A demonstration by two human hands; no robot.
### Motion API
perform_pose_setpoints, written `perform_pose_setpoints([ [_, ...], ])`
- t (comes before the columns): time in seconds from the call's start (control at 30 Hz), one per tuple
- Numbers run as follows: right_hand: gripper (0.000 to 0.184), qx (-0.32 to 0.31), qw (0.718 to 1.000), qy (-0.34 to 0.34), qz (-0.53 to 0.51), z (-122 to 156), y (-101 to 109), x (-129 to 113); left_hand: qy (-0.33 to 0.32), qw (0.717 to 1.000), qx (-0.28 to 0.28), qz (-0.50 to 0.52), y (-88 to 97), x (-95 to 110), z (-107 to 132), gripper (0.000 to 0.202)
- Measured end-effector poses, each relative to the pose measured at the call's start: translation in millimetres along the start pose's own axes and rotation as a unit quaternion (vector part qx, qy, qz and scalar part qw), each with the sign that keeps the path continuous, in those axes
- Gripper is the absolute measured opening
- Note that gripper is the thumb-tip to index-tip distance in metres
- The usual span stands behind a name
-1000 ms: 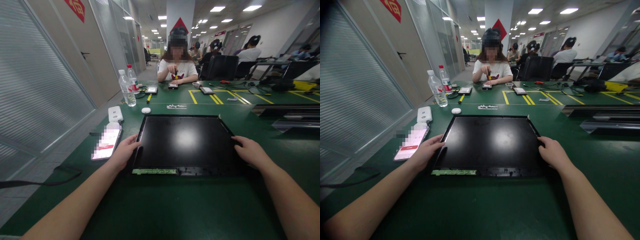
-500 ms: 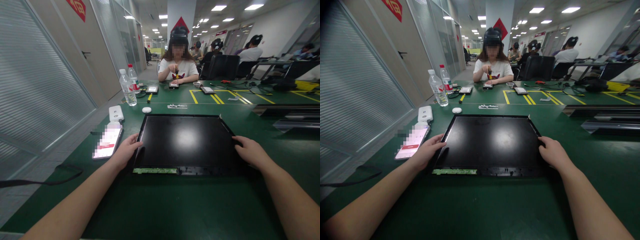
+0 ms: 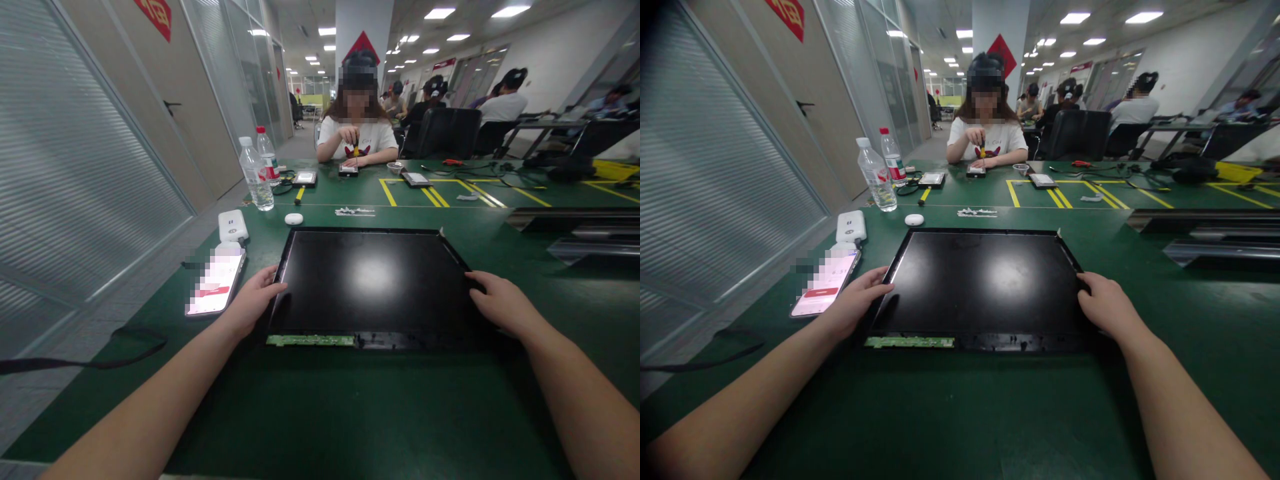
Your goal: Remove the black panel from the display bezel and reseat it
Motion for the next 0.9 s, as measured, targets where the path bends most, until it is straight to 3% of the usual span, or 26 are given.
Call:
perform_pose_setpoints([
  [0.2,0.051,0.005,1.0,0.003,-0.005,0,-1,0,0.007,1.0,0.017,0.015,2.5,-1,-1,0.048],
  [0.5,0.05,-0.001,1.0,-0.001,-0.003,0,0,0,0.067,0.992,0.043,0.094,1.0,3,1,0.058],
  [0.73,0.06,-0.066,0.998,-0.02,0.016,4,9,-13,0.063,0.978,-0.001,0.198,2.2,-1,-8,0.065],
  [0.9,0.058,-0.061,0.998,-0.021,0.018,6,11,-17,0.055,0.982,0.025,0.178,3.1,1,-7,0.076],
])
Point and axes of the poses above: each hand's wrist, its own z-axis away from the middle knuckle, its own y-axis out of the back of the hand, x = y × z, the point moved 4 cm from there along -z, towards the middle knuckle, and after that the axes turned 9 degrees about z, right-handed, at the moved point
